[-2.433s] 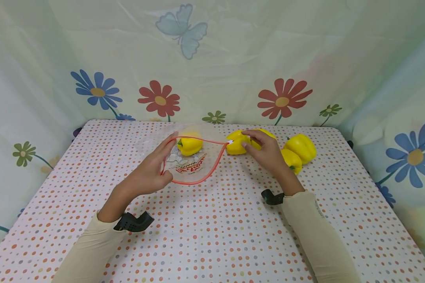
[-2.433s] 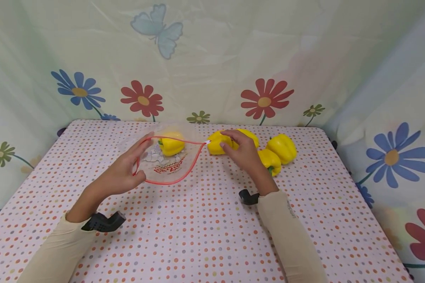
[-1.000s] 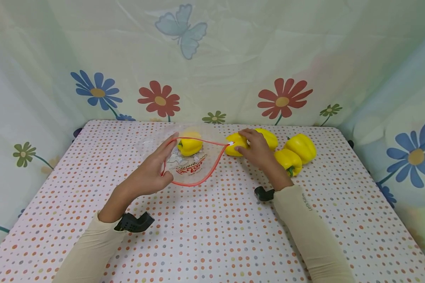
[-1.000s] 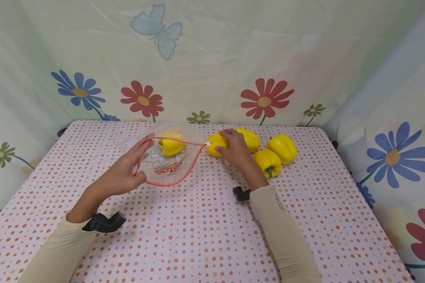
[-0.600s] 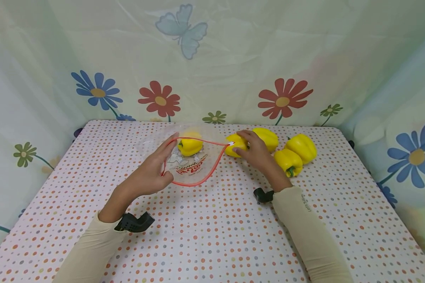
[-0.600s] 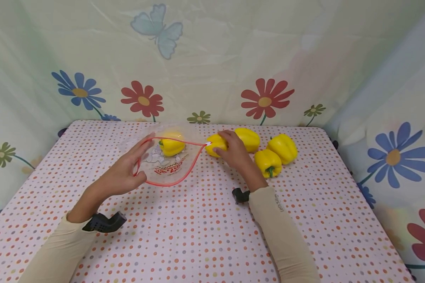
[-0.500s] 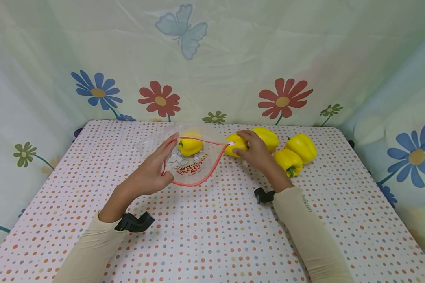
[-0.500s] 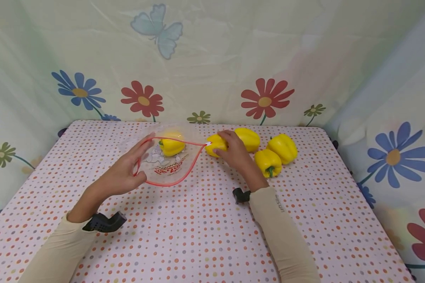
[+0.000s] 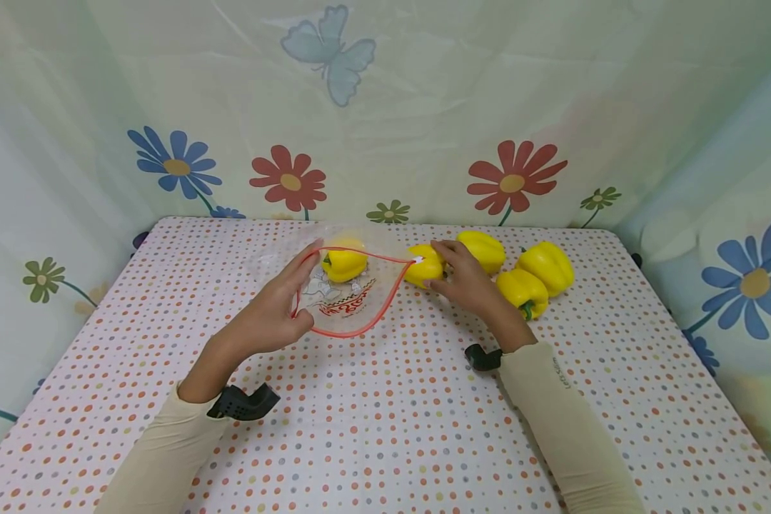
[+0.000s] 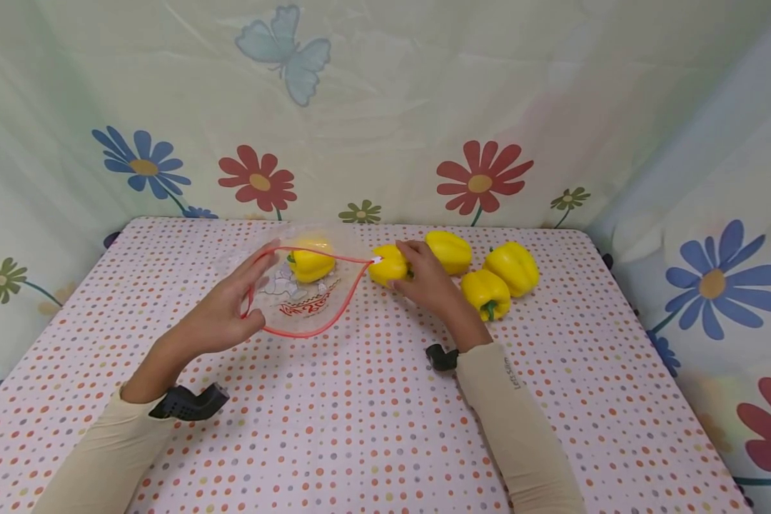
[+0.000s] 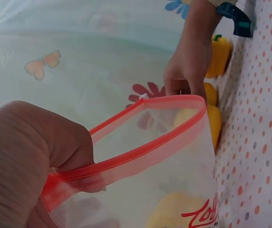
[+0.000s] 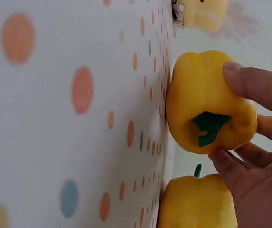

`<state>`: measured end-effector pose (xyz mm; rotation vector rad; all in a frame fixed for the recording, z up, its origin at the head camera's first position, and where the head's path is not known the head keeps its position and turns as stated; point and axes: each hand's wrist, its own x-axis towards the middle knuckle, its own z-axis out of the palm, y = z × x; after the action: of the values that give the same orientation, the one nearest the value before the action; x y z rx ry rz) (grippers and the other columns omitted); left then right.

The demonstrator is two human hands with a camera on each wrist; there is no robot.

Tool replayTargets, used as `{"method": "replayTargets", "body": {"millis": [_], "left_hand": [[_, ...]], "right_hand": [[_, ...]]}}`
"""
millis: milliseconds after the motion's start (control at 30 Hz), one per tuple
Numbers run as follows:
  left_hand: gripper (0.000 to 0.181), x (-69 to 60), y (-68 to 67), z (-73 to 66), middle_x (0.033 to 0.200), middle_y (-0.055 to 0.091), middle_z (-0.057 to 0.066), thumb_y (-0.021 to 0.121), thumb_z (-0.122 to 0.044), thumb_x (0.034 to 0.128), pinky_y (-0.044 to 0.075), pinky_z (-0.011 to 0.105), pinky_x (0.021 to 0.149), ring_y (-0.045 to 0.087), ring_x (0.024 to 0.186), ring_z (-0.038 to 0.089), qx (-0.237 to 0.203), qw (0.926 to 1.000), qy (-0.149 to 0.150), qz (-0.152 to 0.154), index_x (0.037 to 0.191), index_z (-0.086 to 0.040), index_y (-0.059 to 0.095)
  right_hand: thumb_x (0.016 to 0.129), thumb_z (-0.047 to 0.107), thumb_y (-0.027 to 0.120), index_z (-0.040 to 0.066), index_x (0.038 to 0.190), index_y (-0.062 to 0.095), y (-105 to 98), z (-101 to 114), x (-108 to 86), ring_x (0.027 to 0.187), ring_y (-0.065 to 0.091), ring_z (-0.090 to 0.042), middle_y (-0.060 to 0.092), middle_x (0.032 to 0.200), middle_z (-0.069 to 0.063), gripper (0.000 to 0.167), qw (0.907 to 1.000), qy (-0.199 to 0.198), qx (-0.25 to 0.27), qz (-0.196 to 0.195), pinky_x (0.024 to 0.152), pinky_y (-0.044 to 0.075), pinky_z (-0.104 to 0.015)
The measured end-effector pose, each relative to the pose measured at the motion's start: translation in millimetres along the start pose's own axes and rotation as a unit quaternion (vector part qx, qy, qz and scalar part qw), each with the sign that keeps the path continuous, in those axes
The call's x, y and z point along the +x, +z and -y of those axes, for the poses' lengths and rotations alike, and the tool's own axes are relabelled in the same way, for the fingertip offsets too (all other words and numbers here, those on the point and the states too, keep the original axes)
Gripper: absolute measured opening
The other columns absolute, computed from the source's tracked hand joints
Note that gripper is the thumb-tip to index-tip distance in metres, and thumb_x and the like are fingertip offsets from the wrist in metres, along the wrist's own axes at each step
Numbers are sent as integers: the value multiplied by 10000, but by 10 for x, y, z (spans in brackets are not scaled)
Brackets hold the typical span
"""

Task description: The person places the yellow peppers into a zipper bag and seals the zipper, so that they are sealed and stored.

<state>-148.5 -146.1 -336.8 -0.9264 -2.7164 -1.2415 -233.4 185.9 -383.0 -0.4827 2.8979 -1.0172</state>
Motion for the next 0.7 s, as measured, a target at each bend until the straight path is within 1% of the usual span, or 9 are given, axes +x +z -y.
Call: {"method": "replayTargets", "body": {"millis": [133,267,500,633,700], "left_hand": [[846,-3,-1,-9,1621,78,11,558,107,762,356,449,1063,135,1461,206,16,10000,17,1,1522,43,194],[843,0,2,-10,1621,79,11,557,109,765,364,449,1058,139,1460,206,42,10000,28,4,1523,39,195],[845,10,8,-11,1622,70,-11,549,100,766,371,436,1054,133,1461,191,22,10000,30,39,1528,30,190],[847,3,7,-7,1621,75,-12,553,106,759,373,424,1052,139,1460,186,-7,10000,19,5,1524,38,196],[847,-2,4,-10,1621,75,-9,555,107,758,371,424,1053,140,1460,188,-2,10000,7,-2,1523,40,196]], "right_hand": [[879,145,720,110,1529,320,-17,15,-18,1329,377,-333,298,1512,-152,764,9999,72,94,-60,1054,382,-465],[872,154,730,131,1524,341,-59,43,-50,1324,387,-327,302,1515,-134,760,9995,92,170,-252,1041,398,-461],[866,163,739,121,1513,365,-195,91,-134,1318,382,-338,338,1490,-135,748,9981,-233,199,-540,1038,392,-489],[858,172,747,106,1501,385,-254,125,-171,1310,386,-335,357,1463,-128,741,9966,-324,280,-700,1042,385,-495],[855,200,751,114,1498,392,-278,138,-188,1310,388,-330,359,1460,-119,742,9959,-344,316,-774,1045,381,-498]]}}
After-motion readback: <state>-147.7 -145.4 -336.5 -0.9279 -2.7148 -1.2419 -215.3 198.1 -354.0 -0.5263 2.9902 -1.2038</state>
